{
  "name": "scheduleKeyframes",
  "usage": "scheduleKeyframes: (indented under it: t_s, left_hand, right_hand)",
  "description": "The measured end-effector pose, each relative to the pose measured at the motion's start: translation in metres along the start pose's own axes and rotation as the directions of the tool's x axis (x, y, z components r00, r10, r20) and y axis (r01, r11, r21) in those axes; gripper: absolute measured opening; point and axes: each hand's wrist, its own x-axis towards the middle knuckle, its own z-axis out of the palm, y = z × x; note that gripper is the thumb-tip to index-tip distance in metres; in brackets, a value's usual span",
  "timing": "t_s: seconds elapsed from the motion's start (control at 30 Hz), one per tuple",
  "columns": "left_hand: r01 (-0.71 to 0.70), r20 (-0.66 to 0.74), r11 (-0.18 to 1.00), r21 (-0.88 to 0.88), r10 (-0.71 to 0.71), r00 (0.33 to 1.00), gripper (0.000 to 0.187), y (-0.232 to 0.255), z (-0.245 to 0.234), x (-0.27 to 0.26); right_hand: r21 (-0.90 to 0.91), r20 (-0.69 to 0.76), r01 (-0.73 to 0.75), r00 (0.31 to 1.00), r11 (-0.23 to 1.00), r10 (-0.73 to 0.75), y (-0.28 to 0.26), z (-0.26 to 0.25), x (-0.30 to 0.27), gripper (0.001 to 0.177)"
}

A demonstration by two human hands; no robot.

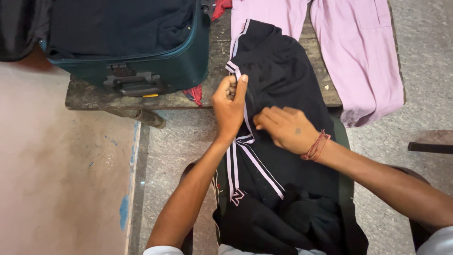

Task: The person opens a suitcase and takes out a pink pair of trousers, unfolding them on their lap. They then take out a black pair of trousers and a dark blue shirt, unfolding and folding each item on their lap.

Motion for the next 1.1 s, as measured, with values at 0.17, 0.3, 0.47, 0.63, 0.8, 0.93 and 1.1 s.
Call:
scheduleKeyframes:
  t_s: [0.17, 0.3, 0.47, 0.63, 0.8, 0.93, 1.1]
  left_hand:
    - [0.007, -0.048, 1.000, -0.003, -0.007, 0.999, 0.024, 0.001, -0.005, 0.004]
    - [0.001, -0.068, 1.000, 0.014, 0.000, 0.998, 0.024, 0.001, -0.007, 0.005]
    - [0.002, -0.072, 1.000, 0.024, 0.000, 0.997, 0.019, -0.008, -0.007, 0.007]
    - [-0.032, 0.021, 0.999, 0.041, 0.031, 0.999, 0.028, -0.016, -0.002, 0.007]
    - [-0.250, 0.276, 0.968, -0.025, 0.247, 0.929, 0.035, -0.015, -0.004, -0.001]
    - [0.019, 0.585, 0.962, -0.273, 0.150, 0.797, 0.040, -0.010, -0.005, -0.008]
    - [0.060, 0.306, 0.998, 0.010, -0.060, 0.950, 0.030, -0.028, -0.002, -0.006]
  right_hand:
    - [0.066, 0.158, -0.009, 0.987, 0.998, -0.002, -0.002, 0.019, -0.007, 0.020]
    - [0.197, 0.166, -0.039, 0.986, 0.980, 0.005, -0.004, 0.023, -0.009, 0.017]
    - [0.228, 0.201, -0.055, 0.980, 0.972, 0.008, -0.005, 0.024, -0.007, 0.012]
    - [0.125, 0.156, -0.054, 0.987, 0.991, 0.034, 0.013, 0.014, -0.003, 0.013]
    - [0.390, -0.041, -0.383, 0.901, 0.837, 0.431, 0.021, -0.007, 0.009, 0.035]
    - [0.454, -0.037, -0.480, 0.832, 0.751, 0.554, 0.029, -0.008, 0.011, 0.051]
    - [0.657, -0.074, -0.473, 0.735, 0.588, 0.674, 0.069, 0.010, -0.005, 0.015]
